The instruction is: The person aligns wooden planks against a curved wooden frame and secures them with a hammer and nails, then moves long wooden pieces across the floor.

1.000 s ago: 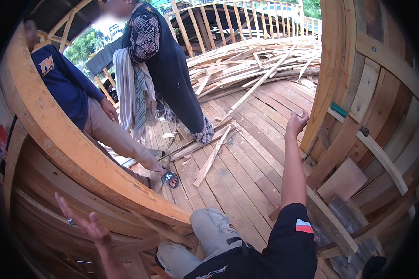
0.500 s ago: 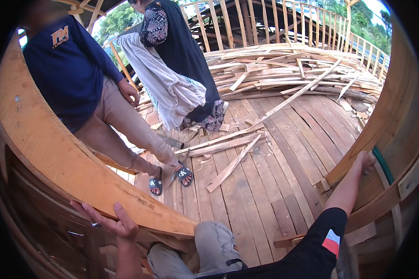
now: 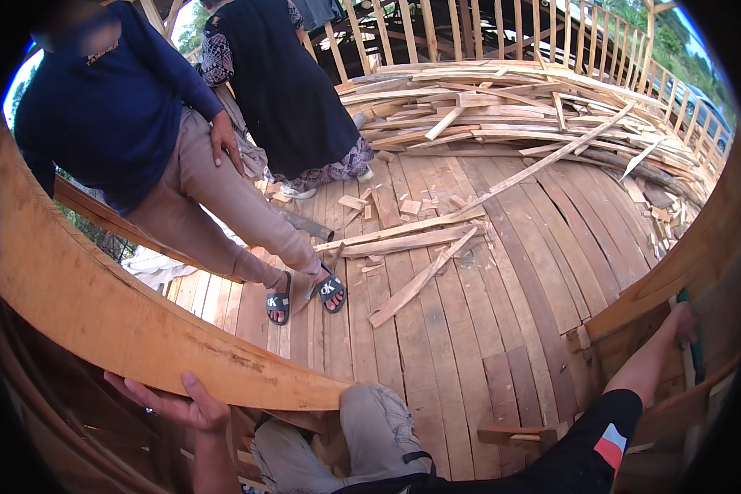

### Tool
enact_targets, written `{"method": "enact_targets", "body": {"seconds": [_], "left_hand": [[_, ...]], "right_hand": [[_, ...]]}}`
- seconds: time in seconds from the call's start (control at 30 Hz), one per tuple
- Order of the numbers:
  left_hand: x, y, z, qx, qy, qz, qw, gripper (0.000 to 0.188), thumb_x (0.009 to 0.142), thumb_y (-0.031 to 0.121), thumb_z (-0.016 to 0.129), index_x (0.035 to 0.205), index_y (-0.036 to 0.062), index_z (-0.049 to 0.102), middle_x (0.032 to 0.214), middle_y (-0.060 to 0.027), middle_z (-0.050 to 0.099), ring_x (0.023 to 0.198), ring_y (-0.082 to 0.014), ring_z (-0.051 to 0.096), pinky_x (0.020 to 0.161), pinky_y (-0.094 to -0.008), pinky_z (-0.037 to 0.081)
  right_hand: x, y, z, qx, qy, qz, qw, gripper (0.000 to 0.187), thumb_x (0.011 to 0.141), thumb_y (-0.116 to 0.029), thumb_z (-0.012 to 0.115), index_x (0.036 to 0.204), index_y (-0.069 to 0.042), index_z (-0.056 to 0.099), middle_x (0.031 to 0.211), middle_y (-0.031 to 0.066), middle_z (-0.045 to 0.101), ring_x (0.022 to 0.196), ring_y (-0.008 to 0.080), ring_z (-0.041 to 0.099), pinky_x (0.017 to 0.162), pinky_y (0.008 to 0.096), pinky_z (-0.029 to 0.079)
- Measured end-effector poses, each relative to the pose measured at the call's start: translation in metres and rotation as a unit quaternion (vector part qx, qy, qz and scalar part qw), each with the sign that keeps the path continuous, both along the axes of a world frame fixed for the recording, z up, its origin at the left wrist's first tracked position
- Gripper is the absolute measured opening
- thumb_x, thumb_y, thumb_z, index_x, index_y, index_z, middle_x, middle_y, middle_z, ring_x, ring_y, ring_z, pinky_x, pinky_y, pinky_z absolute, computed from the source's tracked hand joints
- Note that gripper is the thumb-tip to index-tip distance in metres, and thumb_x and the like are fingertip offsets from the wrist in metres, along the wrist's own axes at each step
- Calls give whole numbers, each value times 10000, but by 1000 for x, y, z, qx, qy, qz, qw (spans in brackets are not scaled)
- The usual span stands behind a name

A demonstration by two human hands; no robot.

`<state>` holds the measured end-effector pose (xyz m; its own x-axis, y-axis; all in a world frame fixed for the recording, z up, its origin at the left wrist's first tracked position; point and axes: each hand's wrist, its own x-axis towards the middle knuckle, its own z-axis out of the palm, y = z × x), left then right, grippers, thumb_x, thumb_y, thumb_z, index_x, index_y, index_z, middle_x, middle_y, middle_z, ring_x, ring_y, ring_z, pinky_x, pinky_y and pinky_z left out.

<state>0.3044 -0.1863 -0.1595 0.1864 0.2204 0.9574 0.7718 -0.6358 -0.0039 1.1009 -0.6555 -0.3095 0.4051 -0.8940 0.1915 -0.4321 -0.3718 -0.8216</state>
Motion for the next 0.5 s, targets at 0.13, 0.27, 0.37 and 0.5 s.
{"method": "enact_targets", "body": {"seconds": [0.13, 0.27, 0.37, 0.5], "left_hand": [[-3, -4, 2, 3, 1, -4, 1000, 750, 854, 119, 465, 1522, 131, 123, 1564, -223, -41, 1449, -405, 75, 1125, -535, 242], [-5, -4, 0, 3, -9, -25, 1000, 748, 853, 112, 460, 1522, 147, 125, 1567, -209, -35, 1446, -405, 89, 1124, -538, 251], [-6, -5, 1, 3, -5, -8, 1000, 747, 850, 105, 455, 1520, 152, 127, 1568, -203, -30, 1446, -405, 85, 1127, -539, 246], [-5, -5, 1, -3, -13, -41, 999, 746, 853, 64, 444, 1520, 159, 124, 1566, -204, -44, 1448, -400, 74, 1133, -536, 233]], "right_hand": [[-25, 25, -15, -18, 41, 66, 997, 626, 787, -423, 551, 1305, -73, 545, 1337, 349, 286, 1236, 506, 411, 1047, 547, 336], [-39, 31, -11, 67, -43, 44, 996, 707, 802, -430, 534, 1376, -25, 456, 1458, 380, 177, 1273, 537, 372, 1123, 519, 274], [-41, 41, -1, 84, -93, -4, 992, 696, 808, -417, 539, 1349, 13, 459, 1452, 376, 189, 1243, 532, 394, 1093, 534, 305], [-46, 44, 6, 72, -85, -4, 994, 685, 808, -392, 546, 1347, 21, 455, 1429, 369, 215, 1221, 516, 408, 1074, 524, 317]]}}
